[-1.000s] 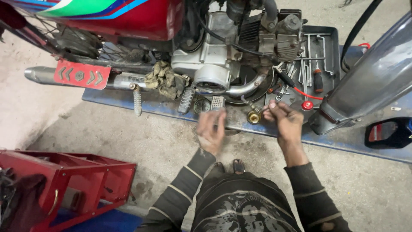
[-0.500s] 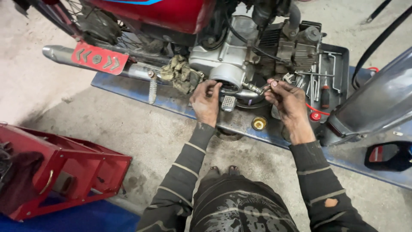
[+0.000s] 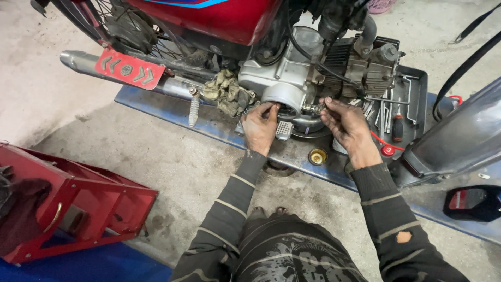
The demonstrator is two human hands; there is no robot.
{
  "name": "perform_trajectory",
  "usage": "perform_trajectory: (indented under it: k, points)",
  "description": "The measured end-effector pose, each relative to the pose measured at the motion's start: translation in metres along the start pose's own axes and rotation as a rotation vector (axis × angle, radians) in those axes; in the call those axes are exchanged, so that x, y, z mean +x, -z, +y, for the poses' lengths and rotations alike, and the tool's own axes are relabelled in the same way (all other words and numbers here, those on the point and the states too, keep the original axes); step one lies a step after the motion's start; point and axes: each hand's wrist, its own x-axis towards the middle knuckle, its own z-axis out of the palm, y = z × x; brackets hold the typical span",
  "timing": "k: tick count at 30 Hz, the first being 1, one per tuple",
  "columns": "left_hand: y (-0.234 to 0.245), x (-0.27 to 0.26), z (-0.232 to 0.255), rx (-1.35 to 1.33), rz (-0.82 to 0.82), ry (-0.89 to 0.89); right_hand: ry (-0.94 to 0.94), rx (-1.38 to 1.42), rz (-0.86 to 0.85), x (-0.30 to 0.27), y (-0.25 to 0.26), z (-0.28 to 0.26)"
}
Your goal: The person uses a screwdriver and a socket wrench to disassemble and reassemble internal components of a motorcycle engine side cover, handling a small gear, a spring, and a metal plate.
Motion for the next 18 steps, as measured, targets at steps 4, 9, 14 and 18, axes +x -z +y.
perform_trajectory:
  k: [4, 9, 14, 18]
  points:
    - [-0.006, 0.006, -0.018, 0.141, 0.025, -0.007, -0.023, 0.003, 0.024, 0.004, 0.007, 0.006]
    - [0.032, 0.029, 0.014, 0.109, 0.082, -0.286, -0.022, -0.057, 0.013, 0.005, 0.004, 0.0]
    - [0.043, 0.048, 0.014, 0.025, 0.017, -0.303, -0.04, -0.09, 0.031, 0.003, -0.001, -0.001]
    - [0.037, 0.051, 0.007, -0.004, -0.086, -0.224, -0.021, -0.118, 0.044, 0.004, -0.003, -0.003]
